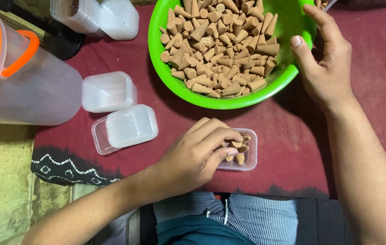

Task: Packing incense cones from a large green bowl into small clear plastic containers.

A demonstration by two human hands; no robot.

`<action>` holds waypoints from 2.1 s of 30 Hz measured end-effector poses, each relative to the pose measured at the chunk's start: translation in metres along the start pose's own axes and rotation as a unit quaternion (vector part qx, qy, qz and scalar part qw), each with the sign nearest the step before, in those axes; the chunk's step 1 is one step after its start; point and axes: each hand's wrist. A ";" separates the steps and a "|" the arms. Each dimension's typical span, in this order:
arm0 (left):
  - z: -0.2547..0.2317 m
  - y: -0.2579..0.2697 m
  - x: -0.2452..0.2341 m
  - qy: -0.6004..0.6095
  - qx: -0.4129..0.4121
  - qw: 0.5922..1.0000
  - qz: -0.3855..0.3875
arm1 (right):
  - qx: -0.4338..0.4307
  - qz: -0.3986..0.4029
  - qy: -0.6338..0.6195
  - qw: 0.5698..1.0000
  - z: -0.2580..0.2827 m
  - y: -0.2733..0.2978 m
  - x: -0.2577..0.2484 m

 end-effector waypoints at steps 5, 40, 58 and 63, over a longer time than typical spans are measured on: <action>0.009 -0.001 0.009 -0.142 0.085 0.986 -0.019 | -0.001 -0.002 0.003 1.000 -0.001 0.001 0.000; 0.044 -0.076 -0.040 -0.283 0.023 0.956 -0.069 | -0.005 0.002 0.012 1.000 -0.001 0.000 0.000; 0.094 -0.183 0.004 -0.414 -0.045 0.909 -0.034 | 0.012 -0.003 0.048 0.999 -0.006 0.002 -0.001; 0.095 -0.197 0.013 -0.443 0.004 0.895 -0.058 | 0.004 -0.004 0.047 0.999 -0.005 0.000 -0.001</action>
Point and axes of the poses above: each hand's wrist, its own y-axis away from the middle knuckle, its own x-axis out of the palm, z = x × y, and after that the axes turned 4 degrees about -x, right-handed
